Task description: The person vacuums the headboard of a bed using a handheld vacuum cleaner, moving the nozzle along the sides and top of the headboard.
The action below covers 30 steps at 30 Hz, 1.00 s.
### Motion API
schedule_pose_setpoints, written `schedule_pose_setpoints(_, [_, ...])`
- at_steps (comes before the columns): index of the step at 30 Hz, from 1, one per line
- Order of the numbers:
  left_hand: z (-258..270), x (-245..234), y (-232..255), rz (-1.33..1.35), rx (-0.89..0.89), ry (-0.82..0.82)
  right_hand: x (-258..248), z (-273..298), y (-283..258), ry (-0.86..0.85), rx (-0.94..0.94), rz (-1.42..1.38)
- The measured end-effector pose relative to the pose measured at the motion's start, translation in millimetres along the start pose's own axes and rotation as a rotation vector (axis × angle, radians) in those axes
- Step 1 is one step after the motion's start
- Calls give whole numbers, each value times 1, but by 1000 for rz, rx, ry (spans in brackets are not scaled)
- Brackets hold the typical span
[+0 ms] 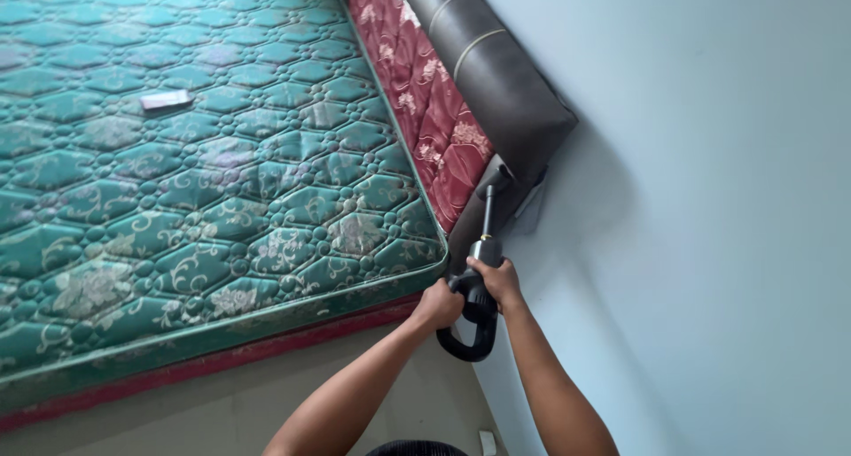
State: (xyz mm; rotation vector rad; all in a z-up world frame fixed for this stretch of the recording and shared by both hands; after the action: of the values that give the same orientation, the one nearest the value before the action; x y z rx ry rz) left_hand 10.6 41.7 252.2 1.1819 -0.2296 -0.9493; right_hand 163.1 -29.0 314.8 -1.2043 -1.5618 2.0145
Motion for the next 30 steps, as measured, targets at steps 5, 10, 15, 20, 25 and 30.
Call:
schedule_pose_setpoints(5, [-1, 8, -21, -15, -84, -7, 13, -1, 20, -45, 64, 77])
schedule_pose_setpoints(10, [4, 30, -42, 138, -188, -63, 13, 0, 45, -78, 149, 200])
schedule_pose_setpoints(15, [-14, 56, -73, 121, -219, -44, 18, -13, 86, -85, 157, 328])
schedule_pose_setpoints(20, [-28, 66, -100, 158, -322, -113, 34, -30, 134, -92, 203, 427])
schedule_pose_setpoints(25, [-49, 42, -115, 181, -372, -223, 67, -42, 157, -69, 281, 480])
schedule_pose_setpoints(30, [-77, 35, -147, 156, -435, -268, 98, -50, 186, -83, 376, 511])
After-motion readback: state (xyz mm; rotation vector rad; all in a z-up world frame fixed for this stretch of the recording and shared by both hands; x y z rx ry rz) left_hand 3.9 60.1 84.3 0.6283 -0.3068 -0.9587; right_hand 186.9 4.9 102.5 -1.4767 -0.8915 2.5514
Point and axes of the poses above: each hand's wrist, its own z-axis away from the middle knuckle, its own x-axis out of the palm, y = z × x, the point moved 8 cm from there along -z, towards the middle knuckle, and after that the axes turned 9 degrees about -x, right-handed, at the moved point
